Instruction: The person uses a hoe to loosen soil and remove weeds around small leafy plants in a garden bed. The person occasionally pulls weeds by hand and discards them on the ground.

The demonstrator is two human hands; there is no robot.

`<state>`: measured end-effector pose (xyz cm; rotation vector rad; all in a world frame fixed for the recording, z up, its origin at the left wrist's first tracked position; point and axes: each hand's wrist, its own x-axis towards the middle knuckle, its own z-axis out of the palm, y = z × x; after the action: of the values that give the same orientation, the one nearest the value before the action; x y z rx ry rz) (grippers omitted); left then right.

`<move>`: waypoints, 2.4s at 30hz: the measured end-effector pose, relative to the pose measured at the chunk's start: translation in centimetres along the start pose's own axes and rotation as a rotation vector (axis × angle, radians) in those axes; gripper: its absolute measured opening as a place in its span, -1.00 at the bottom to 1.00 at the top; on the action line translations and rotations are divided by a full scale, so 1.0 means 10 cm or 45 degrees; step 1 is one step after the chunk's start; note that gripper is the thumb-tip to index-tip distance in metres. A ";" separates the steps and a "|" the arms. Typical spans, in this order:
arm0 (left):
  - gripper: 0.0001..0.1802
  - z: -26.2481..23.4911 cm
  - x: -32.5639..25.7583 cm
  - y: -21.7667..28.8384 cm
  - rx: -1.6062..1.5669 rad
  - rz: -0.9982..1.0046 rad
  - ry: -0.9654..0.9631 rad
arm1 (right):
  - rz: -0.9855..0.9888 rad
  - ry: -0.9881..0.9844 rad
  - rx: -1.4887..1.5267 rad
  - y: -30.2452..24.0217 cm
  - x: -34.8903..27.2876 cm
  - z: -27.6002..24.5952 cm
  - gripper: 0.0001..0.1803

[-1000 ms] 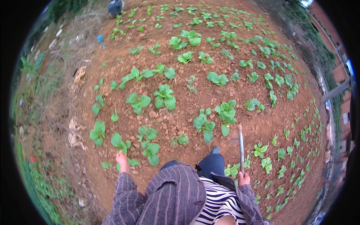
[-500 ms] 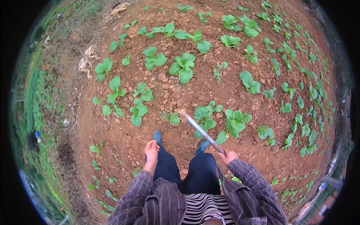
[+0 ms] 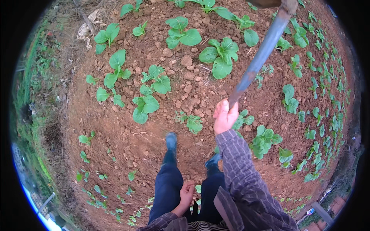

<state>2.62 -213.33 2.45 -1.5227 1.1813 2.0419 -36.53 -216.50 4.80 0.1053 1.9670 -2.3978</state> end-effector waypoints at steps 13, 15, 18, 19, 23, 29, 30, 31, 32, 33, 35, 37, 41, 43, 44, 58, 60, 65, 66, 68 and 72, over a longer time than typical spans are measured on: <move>-0.80 -0.56 0.31 0.57 0.044 -0.041 -0.008 | 0.685 -0.275 -0.856 1.83 -1.03 -0.33 -0.64; -0.80 -0.58 0.28 0.59 0.031 -0.030 0.014 | 0.469 -0.478 -1.030 1.34 -0.58 -0.09 -0.61; -0.79 -0.53 0.29 0.68 0.030 -0.061 -0.014 | -0.021 -0.588 -0.920 0.75 0.20 0.51 -0.73; -0.78 -0.53 0.31 0.69 0.034 -0.056 -0.028 | -0.123 -0.607 -0.910 0.62 0.44 0.72 -0.74; -0.78 -0.56 0.36 0.80 -0.032 -0.029 0.012 | -0.231 -0.682 -0.939 1.11 0.89 0.91 -0.67; -0.78 -0.49 0.43 0.76 -0.144 -0.031 0.082 | 0.454 -0.833 -1.797 1.84 0.90 -0.11 -0.52; -0.78 -0.50 0.39 0.77 -0.148 -0.053 0.097 | 0.490 -0.820 -1.741 1.78 0.77 -0.19 -0.53; -0.78 -0.50 0.46 0.82 -0.155 -0.035 0.108 | 0.483 -0.797 -1.675 1.66 0.79 -0.13 -0.54; -0.78 -0.50 0.42 0.80 -0.214 -0.022 0.100 | 0.475 -0.774 -1.611 1.58 0.80 -0.10 -0.54; -0.78 -0.50 0.40 0.83 -0.215 -0.055 0.096 | 0.481 -0.748 -1.632 1.50 0.75 -0.17 -0.59; -0.77 -0.48 0.43 0.90 -0.224 -0.101 0.103 | 0.253 -0.722 -1.483 1.37 0.66 -0.23 -0.63; -0.78 -0.47 0.45 0.82 -0.277 -0.046 0.109 | 0.210 -0.749 -1.507 1.20 0.76 0.02 -0.64; -0.78 -0.48 0.47 0.75 -0.270 -0.048 0.091 | -0.121 -0.707 -1.252 1.02 1.14 0.99 -0.66; -0.77 -0.52 0.49 0.85 -0.259 -0.084 0.110 | -0.115 -0.650 -1.069 1.15 1.34 1.41 -0.67; -0.78 -0.56 0.50 0.89 -0.203 -0.063 0.104 | -0.097 -0.657 -1.084 1.27 1.36 1.42 -0.66; -0.79 -0.53 0.53 0.92 -0.219 -0.052 0.073 | 0.079 -0.682 -1.192 1.20 0.91 0.48 -0.65; -0.80 -0.51 0.54 0.93 -0.204 -0.064 0.066 | 0.140 -0.690 -1.284 1.29 0.92 0.19 -0.63; -0.80 -0.55 0.55 0.87 -0.157 0.013 0.073 | 0.348 -0.755 -1.603 1.53 0.93 -0.13 -0.58; -0.79 -0.55 0.55 0.81 -0.144 -0.027 0.094 | 0.359 -0.739 -1.565 1.45 0.90 -0.09 -0.58; -0.79 -0.50 0.54 0.81 -0.106 -0.034 0.082 | 0.258 -0.637 -1.312 1.19 0.81 -0.05 -0.62; -0.80 -0.51 0.48 0.84 -0.081 -0.029 0.102 | -0.001 -0.361 -0.896 0.85 0.33 -0.11 -0.69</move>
<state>-1.69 -223.29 1.16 -1.6543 1.1326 2.0396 -39.21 -217.03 -3.99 -0.2403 2.4923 -1.4768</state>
